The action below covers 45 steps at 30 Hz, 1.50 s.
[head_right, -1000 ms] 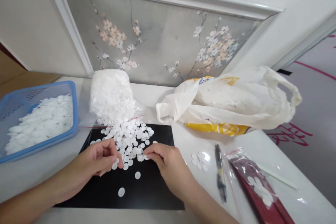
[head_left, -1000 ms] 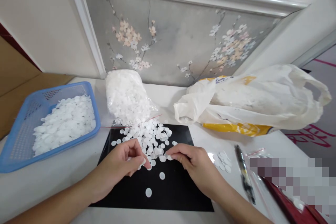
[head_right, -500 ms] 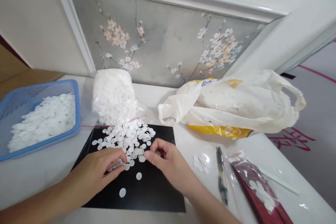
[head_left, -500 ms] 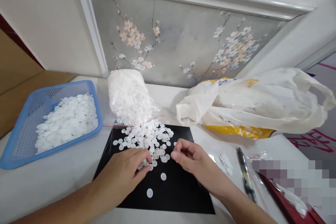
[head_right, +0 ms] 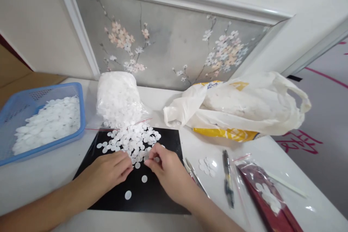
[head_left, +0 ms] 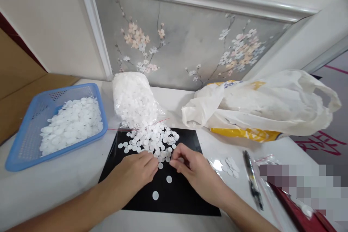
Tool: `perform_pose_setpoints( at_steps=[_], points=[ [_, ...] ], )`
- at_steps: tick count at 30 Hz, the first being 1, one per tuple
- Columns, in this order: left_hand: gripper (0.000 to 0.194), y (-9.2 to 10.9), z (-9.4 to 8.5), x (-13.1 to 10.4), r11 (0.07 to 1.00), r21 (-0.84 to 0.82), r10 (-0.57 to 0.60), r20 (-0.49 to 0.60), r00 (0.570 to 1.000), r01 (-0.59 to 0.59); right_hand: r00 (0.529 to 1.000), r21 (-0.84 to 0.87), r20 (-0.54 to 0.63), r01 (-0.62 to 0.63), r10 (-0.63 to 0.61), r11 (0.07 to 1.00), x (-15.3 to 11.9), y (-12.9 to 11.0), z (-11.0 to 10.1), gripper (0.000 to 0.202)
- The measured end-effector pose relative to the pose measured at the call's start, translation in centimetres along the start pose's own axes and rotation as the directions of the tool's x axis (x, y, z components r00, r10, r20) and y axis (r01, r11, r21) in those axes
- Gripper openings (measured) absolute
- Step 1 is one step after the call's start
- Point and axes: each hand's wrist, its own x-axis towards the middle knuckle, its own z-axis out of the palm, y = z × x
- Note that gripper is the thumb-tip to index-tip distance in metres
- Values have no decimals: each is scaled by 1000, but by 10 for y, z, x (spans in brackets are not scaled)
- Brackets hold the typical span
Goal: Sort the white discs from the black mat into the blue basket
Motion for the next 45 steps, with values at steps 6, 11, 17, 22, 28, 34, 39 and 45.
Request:
perform_pose_setpoints(
  at_steps=[6,11,17,22,28,34,39,45],
  points=[
    [12,13,-28,2,404,-775,-309,385,869,487,985,103,165,-66,49,992,-12,-4,-7,16],
    [10,16,-34,4,178,-843,-251,460,852,508,995,-178,90,-16,32,984,-10,-3,12,17],
    [9,24,-19,-4,857,-271,-278,474,836,438,994,-229,101,-10,34,973,-9,-4,17,25],
    [10,18,4,-10,959,-46,-233,435,870,280,995,-245,78,-41,62,969,-7,-7,14,23],
    [11,23,-16,-10,853,-282,-291,444,848,440,996,-83,89,10,-3,996,-10,-6,7,18],
    [13,7,-55,3,251,-833,-286,423,860,493,974,631,225,-145,-1,762,-3,-5,-7,26],
    [19,-7,-60,8,493,-713,-363,352,863,499,987,627,155,-121,29,770,20,-6,-10,29],
    [17,-7,-47,1,906,-202,-337,188,923,372,998,63,-35,53,-51,997,32,-9,2,12]
  ],
)
